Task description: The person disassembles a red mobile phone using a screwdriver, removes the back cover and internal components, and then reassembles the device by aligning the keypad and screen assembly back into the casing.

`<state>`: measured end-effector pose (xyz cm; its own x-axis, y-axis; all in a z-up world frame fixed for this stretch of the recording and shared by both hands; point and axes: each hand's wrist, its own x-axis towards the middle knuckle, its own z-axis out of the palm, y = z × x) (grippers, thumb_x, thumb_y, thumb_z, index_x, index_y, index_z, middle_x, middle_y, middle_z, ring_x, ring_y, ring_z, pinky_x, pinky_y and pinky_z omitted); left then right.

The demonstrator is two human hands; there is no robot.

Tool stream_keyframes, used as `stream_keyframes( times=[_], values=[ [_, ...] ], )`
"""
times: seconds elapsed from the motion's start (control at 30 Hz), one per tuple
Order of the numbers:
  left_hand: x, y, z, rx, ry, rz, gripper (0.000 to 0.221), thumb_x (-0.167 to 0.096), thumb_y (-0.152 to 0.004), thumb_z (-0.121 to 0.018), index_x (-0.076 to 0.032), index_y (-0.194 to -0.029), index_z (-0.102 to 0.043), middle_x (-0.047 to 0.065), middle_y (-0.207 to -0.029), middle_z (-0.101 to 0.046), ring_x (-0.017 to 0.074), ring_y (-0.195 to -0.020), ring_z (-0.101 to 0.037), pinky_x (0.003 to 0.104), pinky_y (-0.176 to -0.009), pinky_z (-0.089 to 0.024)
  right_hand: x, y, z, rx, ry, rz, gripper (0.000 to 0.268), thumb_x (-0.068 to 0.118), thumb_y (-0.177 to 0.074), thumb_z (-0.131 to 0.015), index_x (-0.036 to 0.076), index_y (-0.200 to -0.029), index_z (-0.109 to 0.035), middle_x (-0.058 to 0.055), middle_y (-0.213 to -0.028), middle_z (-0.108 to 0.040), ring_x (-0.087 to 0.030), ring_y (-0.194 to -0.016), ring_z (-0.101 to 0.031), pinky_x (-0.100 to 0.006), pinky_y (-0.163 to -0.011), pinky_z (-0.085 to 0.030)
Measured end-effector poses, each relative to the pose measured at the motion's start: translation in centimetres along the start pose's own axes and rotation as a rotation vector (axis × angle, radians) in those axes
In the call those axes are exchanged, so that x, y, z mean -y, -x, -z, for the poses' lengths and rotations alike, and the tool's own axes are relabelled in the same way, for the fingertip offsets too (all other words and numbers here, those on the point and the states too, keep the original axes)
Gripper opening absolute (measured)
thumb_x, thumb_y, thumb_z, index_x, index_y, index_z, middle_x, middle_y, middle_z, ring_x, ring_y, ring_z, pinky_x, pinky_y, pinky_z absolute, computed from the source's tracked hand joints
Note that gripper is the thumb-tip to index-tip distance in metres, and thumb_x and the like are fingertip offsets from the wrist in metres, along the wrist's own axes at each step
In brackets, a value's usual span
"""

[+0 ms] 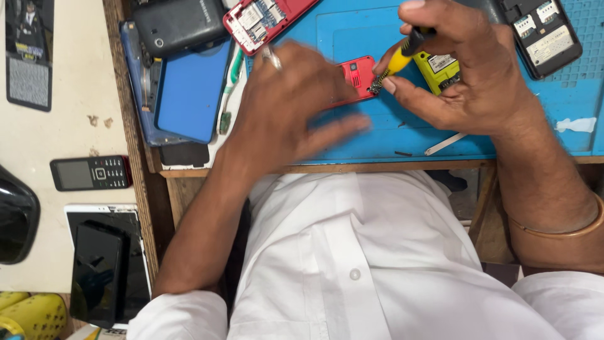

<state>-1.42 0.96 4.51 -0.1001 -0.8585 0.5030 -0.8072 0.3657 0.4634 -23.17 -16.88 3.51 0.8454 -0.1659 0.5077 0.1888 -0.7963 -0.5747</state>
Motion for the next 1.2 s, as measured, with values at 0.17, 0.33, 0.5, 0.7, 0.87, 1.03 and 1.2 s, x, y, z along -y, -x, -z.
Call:
stream_keyframes(
  times=[0.17, 0.33, 0.5, 0.7, 0.87, 1.03, 1.2],
  values=[
    [-8.4, 0.5, 4.2, 0.031, -0.030, -0.202, 0.036, -0.042, -0.092, -0.090, -0.011, -0.104, -0.075, 0.004, -0.107, -0.066, 0.0266, -0.105, -0.062, 0.045, -0.084, -0.047, 0.0, -0.3, 0.0, -0.012, 0.024, -0.013, 0.065, -0.006, -0.094, -0.085, -0.004, -0.142, -0.042, -0.019, -0.122, -0.065, -0.027, -0.105, -0.074, -0.033, -0.089, -0.060],
    [-7.6, -0.5, 3.0, 0.020, 0.002, -0.228, 0.035, -0.040, -0.093, -0.089, -0.011, -0.105, -0.074, 0.003, -0.105, -0.066, 0.0261, -0.100, -0.064, 0.044, -0.080, -0.048, 0.3, -0.8, -0.4, -0.004, -0.017, -0.001, 0.063, -0.002, -0.097, -0.083, -0.001, -0.143, -0.040, -0.010, -0.122, -0.066, -0.025, -0.107, -0.074, -0.034, -0.094, -0.061],
    [-7.6, -2.3, 0.9, 0.007, 0.064, -0.268, 0.034, -0.039, -0.094, -0.088, -0.011, -0.106, -0.073, 0.003, -0.103, -0.066, 0.0256, -0.095, -0.065, 0.043, -0.075, -0.049, -0.1, -0.1, -0.2, -0.021, -0.057, -0.021, 0.064, -0.002, -0.099, -0.086, -0.002, -0.145, -0.041, -0.019, -0.134, -0.062, -0.024, -0.107, -0.074, -0.030, -0.095, -0.065],
    [-8.6, -0.8, 2.7, -0.004, -0.033, -0.126, 0.032, -0.037, -0.096, -0.086, -0.011, -0.107, -0.073, 0.003, -0.100, -0.067, 0.0249, -0.088, -0.066, 0.042, -0.070, -0.050, 0.4, -0.9, -0.2, -0.020, -0.045, -0.009, 0.067, -0.005, -0.098, -0.084, -0.003, -0.147, -0.039, -0.021, -0.125, -0.065, -0.025, -0.103, -0.075, -0.031, -0.090, -0.063],
    [-2.8, -0.3, 0.0, 0.076, -0.181, 0.149, 0.050, -0.044, -0.095, -0.083, -0.008, -0.126, -0.067, 0.008, -0.122, -0.062, 0.0273, -0.112, -0.059, 0.044, -0.088, -0.049, 0.3, -0.1, 0.0, -0.052, -0.068, -0.065, 0.068, -0.008, -0.099, -0.078, -0.001, -0.150, -0.033, -0.015, -0.104, -0.072, -0.022, -0.102, -0.077, -0.028, -0.087, -0.061],
    [-0.4, 1.3, -2.9, 0.128, -0.206, 0.259, 0.070, -0.049, -0.086, -0.084, -0.006, -0.138, -0.063, 0.009, -0.131, -0.059, 0.0277, -0.121, -0.053, 0.050, -0.092, -0.042, -0.7, 0.7, -0.1, -0.078, -0.059, -0.067, 0.069, -0.009, -0.105, -0.075, 0.002, -0.154, -0.026, -0.020, -0.109, -0.069, -0.025, -0.105, -0.077, -0.030, -0.089, -0.062],
    [0.4, 2.8, -3.8, 0.074, -0.129, 0.240, 0.064, -0.049, -0.089, -0.086, -0.011, -0.136, -0.065, 0.006, -0.128, -0.058, 0.0252, -0.117, -0.055, 0.046, -0.093, -0.043, -0.9, 1.7, -0.2, -0.083, -0.106, -0.142, 0.073, -0.011, -0.105, -0.073, 0.004, -0.155, -0.022, -0.024, -0.114, -0.067, -0.030, -0.104, -0.078, -0.033, -0.091, -0.066]
  ],
)
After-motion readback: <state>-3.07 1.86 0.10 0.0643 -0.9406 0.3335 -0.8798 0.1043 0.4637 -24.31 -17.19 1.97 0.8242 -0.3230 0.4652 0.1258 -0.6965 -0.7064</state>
